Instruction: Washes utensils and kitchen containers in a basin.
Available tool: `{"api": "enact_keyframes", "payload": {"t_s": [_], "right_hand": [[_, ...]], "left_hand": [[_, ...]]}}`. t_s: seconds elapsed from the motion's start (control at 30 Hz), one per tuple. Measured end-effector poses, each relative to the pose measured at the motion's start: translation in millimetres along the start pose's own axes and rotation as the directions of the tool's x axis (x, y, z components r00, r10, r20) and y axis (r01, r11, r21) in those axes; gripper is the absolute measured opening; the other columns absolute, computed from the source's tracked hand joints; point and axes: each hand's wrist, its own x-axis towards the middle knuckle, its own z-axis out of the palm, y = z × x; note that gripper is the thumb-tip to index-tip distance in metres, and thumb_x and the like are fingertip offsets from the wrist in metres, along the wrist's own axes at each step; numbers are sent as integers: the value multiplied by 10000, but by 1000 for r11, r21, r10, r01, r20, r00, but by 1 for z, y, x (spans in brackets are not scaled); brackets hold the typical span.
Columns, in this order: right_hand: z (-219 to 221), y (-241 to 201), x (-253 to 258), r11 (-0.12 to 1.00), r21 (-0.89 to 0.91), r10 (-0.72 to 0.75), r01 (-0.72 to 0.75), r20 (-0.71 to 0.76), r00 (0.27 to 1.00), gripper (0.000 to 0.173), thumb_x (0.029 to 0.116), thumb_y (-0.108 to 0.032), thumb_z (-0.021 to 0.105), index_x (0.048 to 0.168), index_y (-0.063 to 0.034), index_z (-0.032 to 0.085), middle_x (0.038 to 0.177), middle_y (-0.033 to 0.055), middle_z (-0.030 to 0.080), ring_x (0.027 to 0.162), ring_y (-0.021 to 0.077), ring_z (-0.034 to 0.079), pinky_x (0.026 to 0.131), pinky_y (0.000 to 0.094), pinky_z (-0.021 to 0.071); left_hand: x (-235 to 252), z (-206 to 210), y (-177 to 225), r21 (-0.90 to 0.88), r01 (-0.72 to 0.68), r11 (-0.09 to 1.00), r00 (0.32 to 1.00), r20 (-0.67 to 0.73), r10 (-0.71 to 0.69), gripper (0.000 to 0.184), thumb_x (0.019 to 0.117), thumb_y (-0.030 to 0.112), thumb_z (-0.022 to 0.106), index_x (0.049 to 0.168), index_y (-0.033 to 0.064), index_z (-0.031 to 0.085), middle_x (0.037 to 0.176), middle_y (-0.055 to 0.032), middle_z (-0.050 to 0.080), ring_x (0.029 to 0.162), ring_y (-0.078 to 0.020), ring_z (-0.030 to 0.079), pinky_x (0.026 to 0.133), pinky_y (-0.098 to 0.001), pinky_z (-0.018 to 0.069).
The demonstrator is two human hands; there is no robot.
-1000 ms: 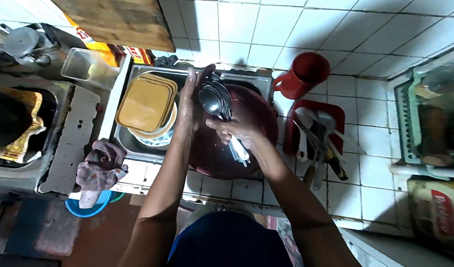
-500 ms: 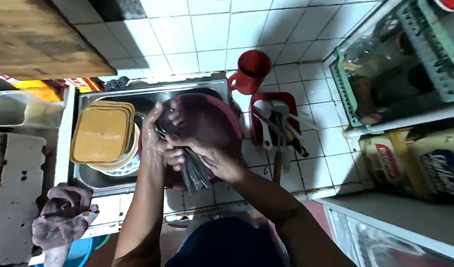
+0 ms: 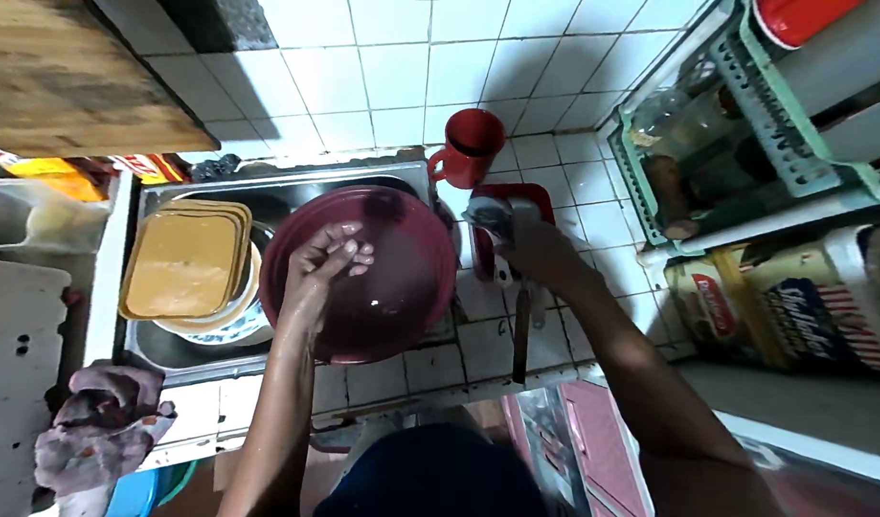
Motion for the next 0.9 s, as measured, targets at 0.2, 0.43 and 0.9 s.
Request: {"api": "enact_keyframes", "payload": {"t_s": [0.2, 0.43, 0.9], "right_hand": [[-6, -4, 28, 951, -267, 156, -153, -12, 988, 310, 1016, -74, 567, 1229, 151, 577, 1266, 345, 605, 1187, 505, 606, 932, 637, 492], [19, -26, 59, 948, -277, 185, -155, 85, 979, 373, 1011, -132, 589, 1247, 157, 573, 1360, 337, 547, 1268, 482, 555, 978, 629, 475], [49, 1, 22, 985, -7, -166, 174, -334, 928, 274, 987, -153, 636, 1185, 26, 697, 1234, 302, 635, 1212, 486, 586, 974, 645, 487]], "left_hand": [[-21, 12, -10, 96, 44, 994, 999, -25, -41, 248, 990, -18, 569, 1226, 25, 632, 926, -6, 722, 809, -104, 717, 776, -279, 622], [-33, 16, -20, 151, 90, 984, 996, -9, -90, 284, 956, -37, 591, 1236, -3, 624, 902, -38, 730, 790, -122, 720, 769, -277, 618], [-44, 0, -26, 225, 99, 969, 995, -42, -92, 276, 948, -20, 620, 1222, 6, 642, 961, -35, 731, 828, -110, 714, 787, -278, 616]]}}
